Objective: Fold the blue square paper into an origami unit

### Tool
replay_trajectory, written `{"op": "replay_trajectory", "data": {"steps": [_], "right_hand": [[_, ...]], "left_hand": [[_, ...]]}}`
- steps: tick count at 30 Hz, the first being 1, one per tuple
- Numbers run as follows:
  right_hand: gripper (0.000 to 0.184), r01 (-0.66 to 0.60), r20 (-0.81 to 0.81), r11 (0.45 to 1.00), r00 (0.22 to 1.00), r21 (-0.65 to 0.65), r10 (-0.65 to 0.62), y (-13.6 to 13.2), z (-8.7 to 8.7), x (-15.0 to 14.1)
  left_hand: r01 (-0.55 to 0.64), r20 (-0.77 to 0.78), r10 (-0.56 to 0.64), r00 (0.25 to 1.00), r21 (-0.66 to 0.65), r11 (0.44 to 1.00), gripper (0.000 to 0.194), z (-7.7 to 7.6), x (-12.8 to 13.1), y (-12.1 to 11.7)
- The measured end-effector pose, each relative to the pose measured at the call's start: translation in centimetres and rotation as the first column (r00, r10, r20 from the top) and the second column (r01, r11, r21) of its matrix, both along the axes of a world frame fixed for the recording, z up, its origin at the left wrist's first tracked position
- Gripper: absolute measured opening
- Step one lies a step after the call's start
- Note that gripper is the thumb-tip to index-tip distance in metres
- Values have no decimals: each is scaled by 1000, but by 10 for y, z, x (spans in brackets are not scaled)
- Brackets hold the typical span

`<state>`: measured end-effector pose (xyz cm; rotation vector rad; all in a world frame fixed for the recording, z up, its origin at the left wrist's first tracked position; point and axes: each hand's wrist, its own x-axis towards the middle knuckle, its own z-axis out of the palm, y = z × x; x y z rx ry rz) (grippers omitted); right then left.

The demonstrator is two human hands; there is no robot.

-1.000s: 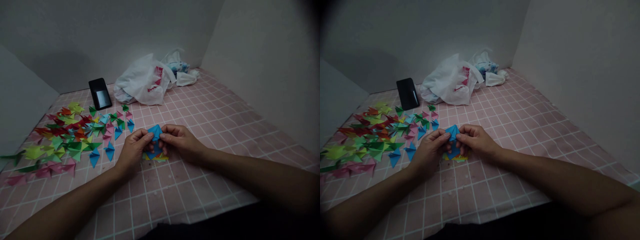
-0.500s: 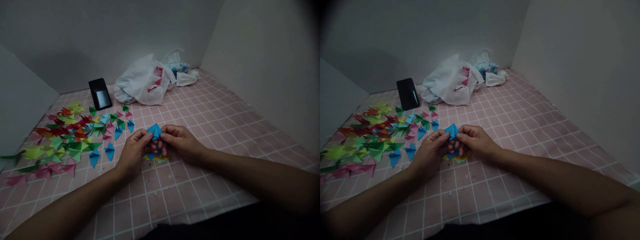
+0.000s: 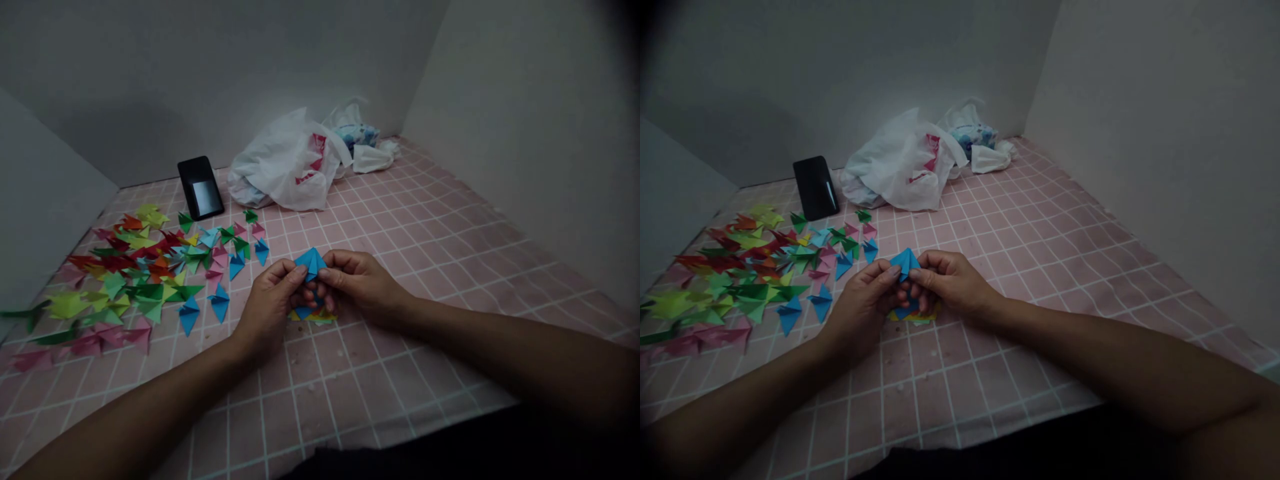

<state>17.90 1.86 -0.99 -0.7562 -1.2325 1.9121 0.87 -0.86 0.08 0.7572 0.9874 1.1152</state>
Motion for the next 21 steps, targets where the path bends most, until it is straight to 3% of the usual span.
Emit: {"op": "replay_trajectory", "data": {"steps": [21], "right_hand": [[25,1,25,1000,1000,21,-1,1,-1,0]], "left_hand": [[27,-7,-27,1000,54,998,39,-1,0,0]]}}
